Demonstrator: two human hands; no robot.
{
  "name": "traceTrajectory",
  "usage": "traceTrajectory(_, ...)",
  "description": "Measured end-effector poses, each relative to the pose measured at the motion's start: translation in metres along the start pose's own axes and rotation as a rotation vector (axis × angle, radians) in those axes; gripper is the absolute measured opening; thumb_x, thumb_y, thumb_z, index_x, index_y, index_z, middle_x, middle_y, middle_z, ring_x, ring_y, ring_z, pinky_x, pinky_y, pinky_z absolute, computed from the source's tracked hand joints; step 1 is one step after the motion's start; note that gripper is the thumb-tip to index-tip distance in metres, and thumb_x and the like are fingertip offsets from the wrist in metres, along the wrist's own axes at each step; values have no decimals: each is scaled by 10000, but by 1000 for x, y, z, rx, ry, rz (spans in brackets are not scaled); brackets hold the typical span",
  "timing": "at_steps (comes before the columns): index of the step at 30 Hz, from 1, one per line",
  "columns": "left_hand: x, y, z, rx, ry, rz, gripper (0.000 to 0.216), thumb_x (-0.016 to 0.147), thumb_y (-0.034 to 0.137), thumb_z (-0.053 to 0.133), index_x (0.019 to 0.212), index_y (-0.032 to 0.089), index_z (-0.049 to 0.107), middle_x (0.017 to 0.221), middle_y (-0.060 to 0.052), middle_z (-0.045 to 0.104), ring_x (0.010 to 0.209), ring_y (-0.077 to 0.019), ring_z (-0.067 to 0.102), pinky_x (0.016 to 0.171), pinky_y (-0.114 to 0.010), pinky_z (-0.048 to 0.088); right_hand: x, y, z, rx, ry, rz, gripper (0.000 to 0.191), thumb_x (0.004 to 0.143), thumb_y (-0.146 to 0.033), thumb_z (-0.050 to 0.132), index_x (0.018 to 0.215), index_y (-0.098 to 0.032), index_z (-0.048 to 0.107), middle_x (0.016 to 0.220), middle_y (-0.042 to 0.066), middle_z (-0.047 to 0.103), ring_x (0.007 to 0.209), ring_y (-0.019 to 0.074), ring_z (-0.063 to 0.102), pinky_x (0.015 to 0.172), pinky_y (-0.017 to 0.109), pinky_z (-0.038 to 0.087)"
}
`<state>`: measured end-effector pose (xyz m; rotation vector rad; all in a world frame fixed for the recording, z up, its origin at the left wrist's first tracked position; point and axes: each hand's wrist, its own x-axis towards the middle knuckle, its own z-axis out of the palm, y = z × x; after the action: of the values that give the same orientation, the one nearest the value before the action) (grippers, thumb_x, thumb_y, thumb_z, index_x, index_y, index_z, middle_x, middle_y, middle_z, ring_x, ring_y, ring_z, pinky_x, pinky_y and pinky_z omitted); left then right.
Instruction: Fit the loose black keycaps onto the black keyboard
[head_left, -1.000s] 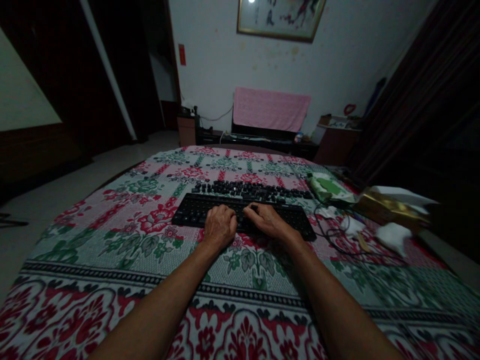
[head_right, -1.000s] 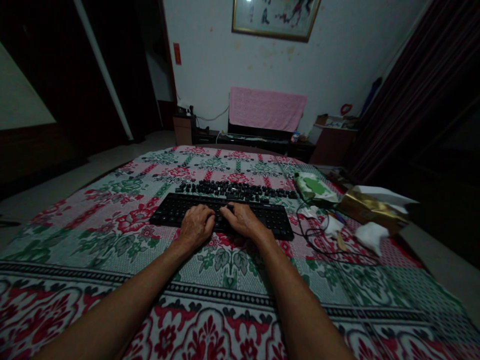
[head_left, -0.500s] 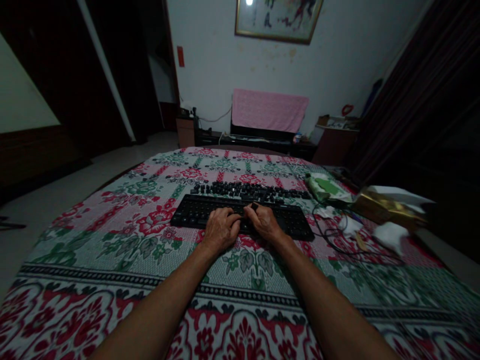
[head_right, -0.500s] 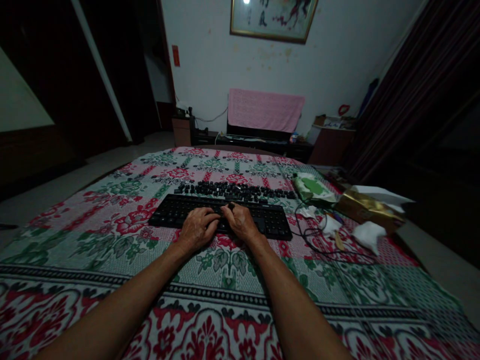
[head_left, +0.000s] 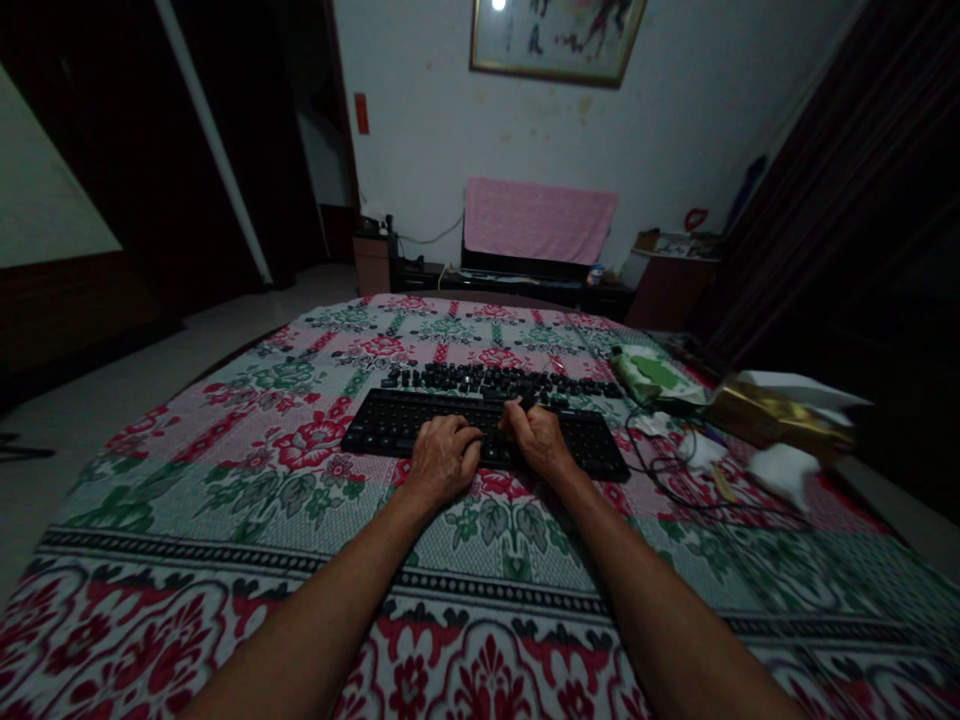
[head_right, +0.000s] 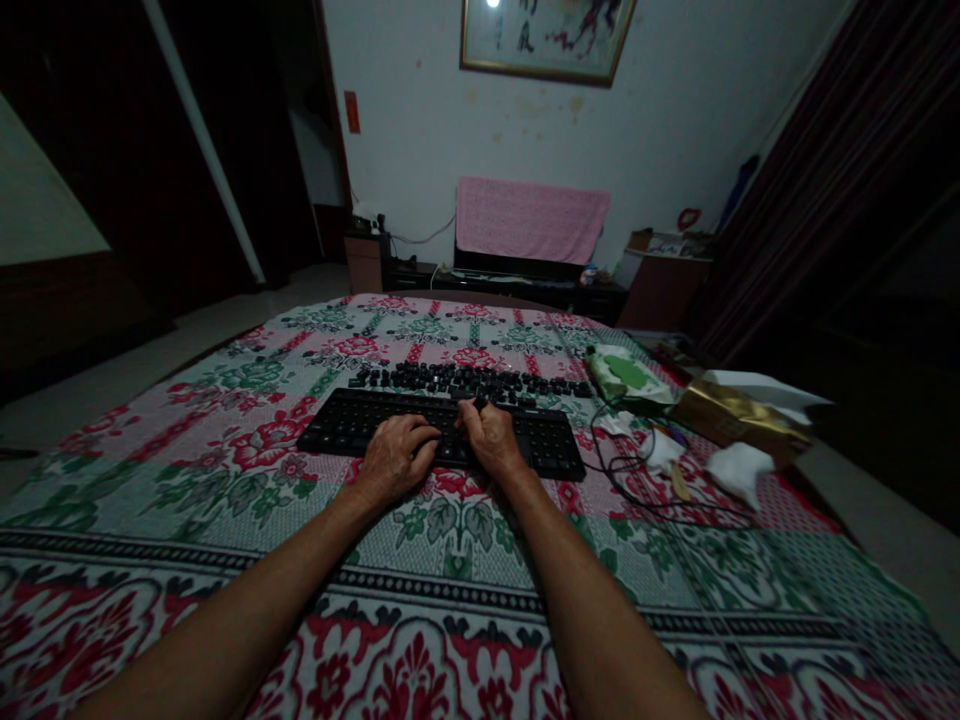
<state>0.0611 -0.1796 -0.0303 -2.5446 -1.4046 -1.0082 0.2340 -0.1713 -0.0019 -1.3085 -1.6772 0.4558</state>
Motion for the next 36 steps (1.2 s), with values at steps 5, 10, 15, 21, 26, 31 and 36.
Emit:
traceTrajectory(5, 1, 0, 0, -15, 2, -4, 218, 835, 279, 490, 982, 220, 640, 983, -50, 617, 934, -199, 520, 839, -356, 388, 0, -1, 4, 64, -46, -27, 435, 881, -485, 363, 681, -172, 590, 602, 22, 581, 557, 131, 550, 570, 227, 410)
traceTrajectory(10, 1, 1, -1, -23, 15, 8, 197, 832, 292, 496, 930, 217, 649, 963, -49, 623, 920, -203, 526, 827, -363, 385, -2, -5, 6, 89, -52, -27, 420, 881, -466, 378, 673, -166, 586, 603, 13, 560, 567, 122, 529, 563, 220, 396)
traceTrajectory(15, 3, 5, -4, -70, 24, 35, 229, 842, 334, 485, 975, 202, 618, 963, -52, 630, 918, -199, 534, 845, -371, 376, -2, -7, 9, 216, -98, -42, 371, 874, -450, 412, 706, -166, 582, 629, 4, 552, 578, 114, 520, 579, 217, 412)
traceTrajectory(21, 4, 5, -3, -135, 0, -34, 175, 809, 297, 519, 935, 197, 589, 904, -37, 631, 880, -198, 543, 817, -359, 380, -2, -10, 10, 348, -167, 42, 370, 852, -465, 442, 725, -152, 594, 658, 12, 582, 598, 116, 539, 580, 221, 425)
traceTrajectory(26, 4, 5, -3, -162, -25, -86, 158, 775, 307, 554, 887, 200, 581, 848, -25, 617, 853, -196, 543, 795, -346, 381, -4, -17, 9, 382, -177, 79, 359, 839, -426, 450, 665, -149, 599, 631, 12, 584, 587, 114, 529, 582, 221, 417)
traceTrajectory(31, 4, 7, -2, -134, 11, -86, 109, 755, 302, 563, 766, 194, 553, 762, -12, 592, 784, -182, 528, 741, -327, 380, -5, -18, 11, 535, -142, 132, 263, 805, -352, 458, 665, -162, 574, 670, 24, 616, 656, 141, 577, 634, 246, 451)
traceTrajectory(36, 3, 7, 0, 8, 94, -86, 106, 763, 280, 541, 728, 182, 557, 751, -42, 584, 788, -202, 518, 752, -347, 376, -5, -18, 15, 610, -140, 131, 223, 792, -336, 470, 681, -171, 570, 689, 23, 624, 677, 147, 590, 675, 269, 469)
